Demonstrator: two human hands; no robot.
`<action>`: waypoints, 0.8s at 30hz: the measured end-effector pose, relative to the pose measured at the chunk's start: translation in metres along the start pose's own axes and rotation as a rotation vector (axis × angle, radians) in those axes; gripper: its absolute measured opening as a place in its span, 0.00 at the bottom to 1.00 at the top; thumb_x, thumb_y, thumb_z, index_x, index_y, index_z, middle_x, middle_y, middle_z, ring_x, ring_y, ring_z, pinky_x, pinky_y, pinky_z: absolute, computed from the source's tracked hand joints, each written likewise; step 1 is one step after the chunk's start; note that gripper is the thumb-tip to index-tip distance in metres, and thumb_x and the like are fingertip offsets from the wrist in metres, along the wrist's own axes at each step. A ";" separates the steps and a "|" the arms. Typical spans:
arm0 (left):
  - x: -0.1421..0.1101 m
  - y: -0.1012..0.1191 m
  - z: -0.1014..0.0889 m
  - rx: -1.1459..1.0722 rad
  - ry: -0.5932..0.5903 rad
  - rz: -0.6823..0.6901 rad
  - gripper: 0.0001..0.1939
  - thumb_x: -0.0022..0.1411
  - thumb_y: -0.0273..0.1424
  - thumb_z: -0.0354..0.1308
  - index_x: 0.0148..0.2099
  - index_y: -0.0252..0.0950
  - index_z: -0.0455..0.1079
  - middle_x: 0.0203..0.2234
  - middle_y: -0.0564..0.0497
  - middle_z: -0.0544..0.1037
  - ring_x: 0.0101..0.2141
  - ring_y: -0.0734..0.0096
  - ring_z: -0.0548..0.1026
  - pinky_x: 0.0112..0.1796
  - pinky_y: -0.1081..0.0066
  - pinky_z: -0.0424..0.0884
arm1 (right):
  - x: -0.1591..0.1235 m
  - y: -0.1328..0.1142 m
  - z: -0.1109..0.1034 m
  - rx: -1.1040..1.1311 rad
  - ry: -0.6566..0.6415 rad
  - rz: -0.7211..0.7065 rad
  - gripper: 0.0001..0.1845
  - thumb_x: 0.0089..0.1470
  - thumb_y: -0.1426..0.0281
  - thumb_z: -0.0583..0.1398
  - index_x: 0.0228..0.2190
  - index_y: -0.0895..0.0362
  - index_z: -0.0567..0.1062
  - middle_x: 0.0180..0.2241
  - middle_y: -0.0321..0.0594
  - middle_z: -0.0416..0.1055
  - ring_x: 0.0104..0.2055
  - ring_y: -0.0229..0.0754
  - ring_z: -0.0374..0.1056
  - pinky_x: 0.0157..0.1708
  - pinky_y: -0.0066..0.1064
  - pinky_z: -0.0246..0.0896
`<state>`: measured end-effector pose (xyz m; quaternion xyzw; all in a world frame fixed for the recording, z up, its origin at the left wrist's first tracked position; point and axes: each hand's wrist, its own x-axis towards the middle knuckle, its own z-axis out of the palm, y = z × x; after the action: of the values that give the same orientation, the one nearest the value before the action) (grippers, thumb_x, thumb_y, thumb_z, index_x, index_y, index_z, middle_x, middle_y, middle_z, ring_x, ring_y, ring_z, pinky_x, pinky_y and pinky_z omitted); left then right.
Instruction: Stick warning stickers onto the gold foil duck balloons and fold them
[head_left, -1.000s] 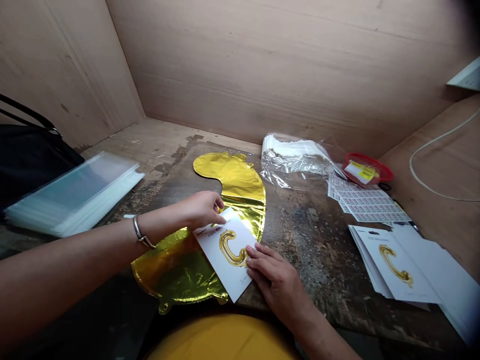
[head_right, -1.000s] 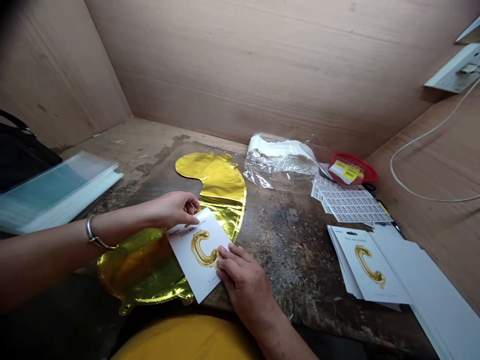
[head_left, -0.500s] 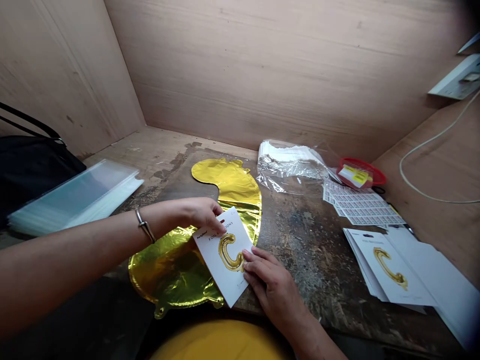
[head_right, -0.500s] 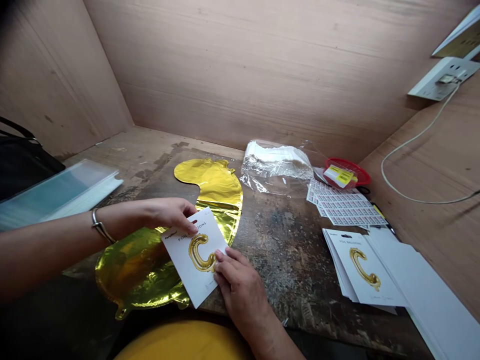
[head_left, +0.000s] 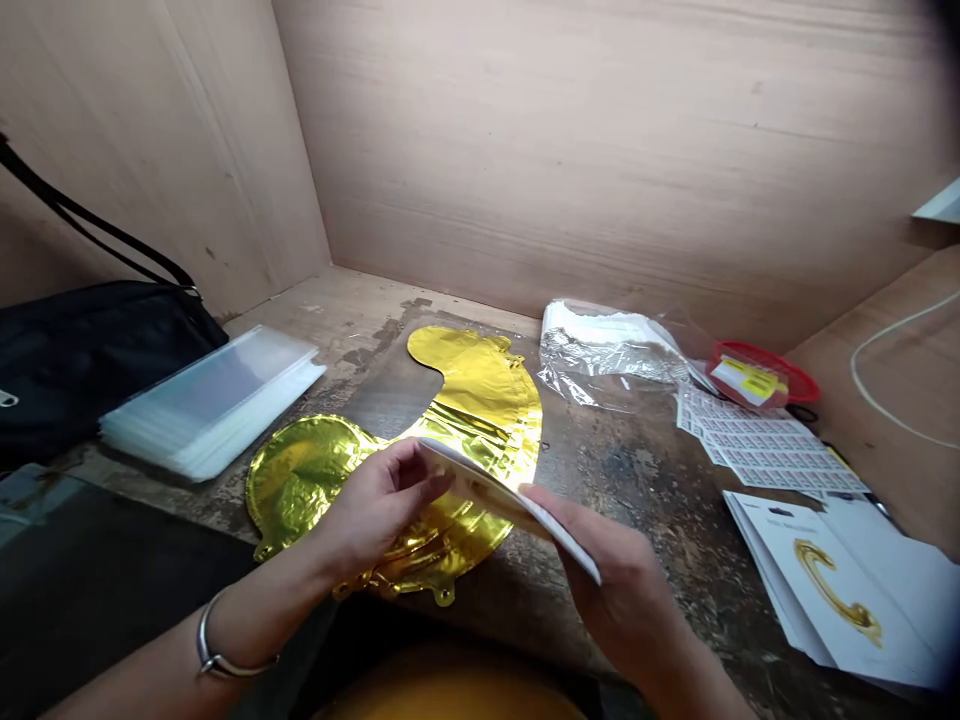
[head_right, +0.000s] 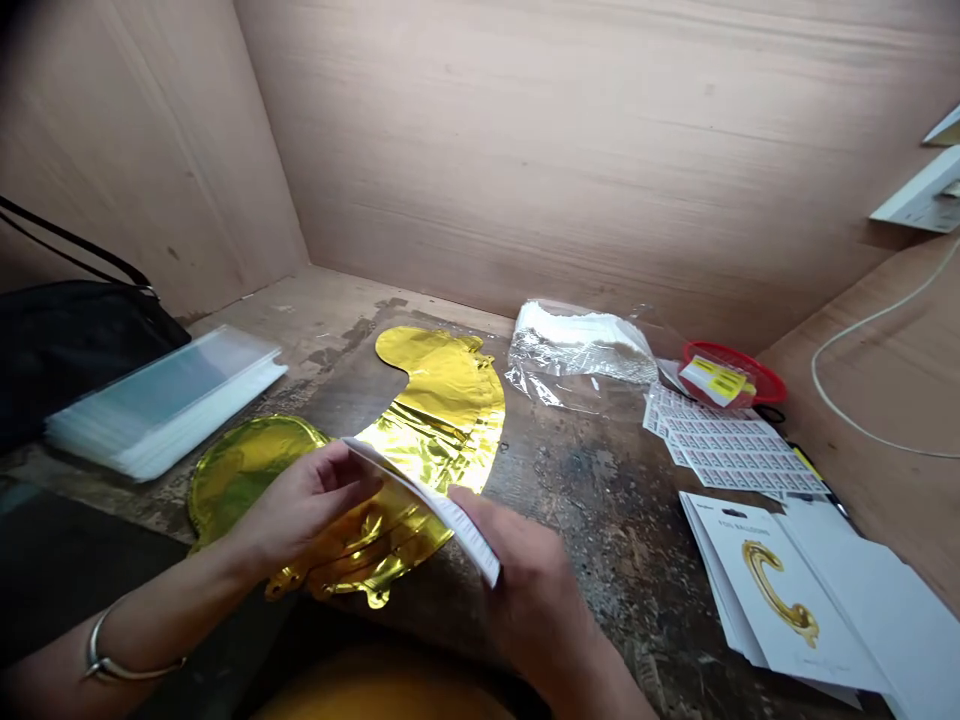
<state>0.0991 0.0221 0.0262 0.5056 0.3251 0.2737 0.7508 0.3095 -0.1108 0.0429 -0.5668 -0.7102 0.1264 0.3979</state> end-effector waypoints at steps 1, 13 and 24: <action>-0.004 0.000 -0.001 -0.030 0.012 0.003 0.29 0.50 0.46 0.70 0.49 0.36 0.71 0.46 0.44 0.78 0.48 0.59 0.75 0.50 0.66 0.71 | 0.003 0.000 0.000 -0.153 0.045 -0.143 0.27 0.60 0.79 0.55 0.59 0.56 0.68 0.52 0.49 0.74 0.52 0.49 0.73 0.51 0.37 0.70; -0.017 -0.015 -0.010 -0.147 0.228 -0.199 0.21 0.52 0.34 0.69 0.48 0.34 0.72 0.41 0.41 0.81 0.34 0.62 0.81 0.27 0.72 0.78 | 0.005 0.005 0.016 0.208 -0.033 0.131 0.39 0.58 0.66 0.61 0.66 0.52 0.53 0.68 0.47 0.47 0.69 0.58 0.42 0.64 0.56 0.47; -0.007 0.001 -0.081 0.785 0.472 0.107 0.30 0.61 0.44 0.54 0.63 0.39 0.61 0.57 0.40 0.71 0.58 0.45 0.67 0.58 0.44 0.61 | 0.011 0.029 0.043 1.103 0.421 0.914 0.23 0.40 0.62 0.73 0.39 0.59 0.80 0.39 0.48 0.81 0.43 0.57 0.77 0.49 0.50 0.70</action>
<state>0.0329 0.0641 0.0065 0.6917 0.5397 0.2758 0.3927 0.2988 -0.0795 0.0010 -0.5358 -0.1461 0.5058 0.6601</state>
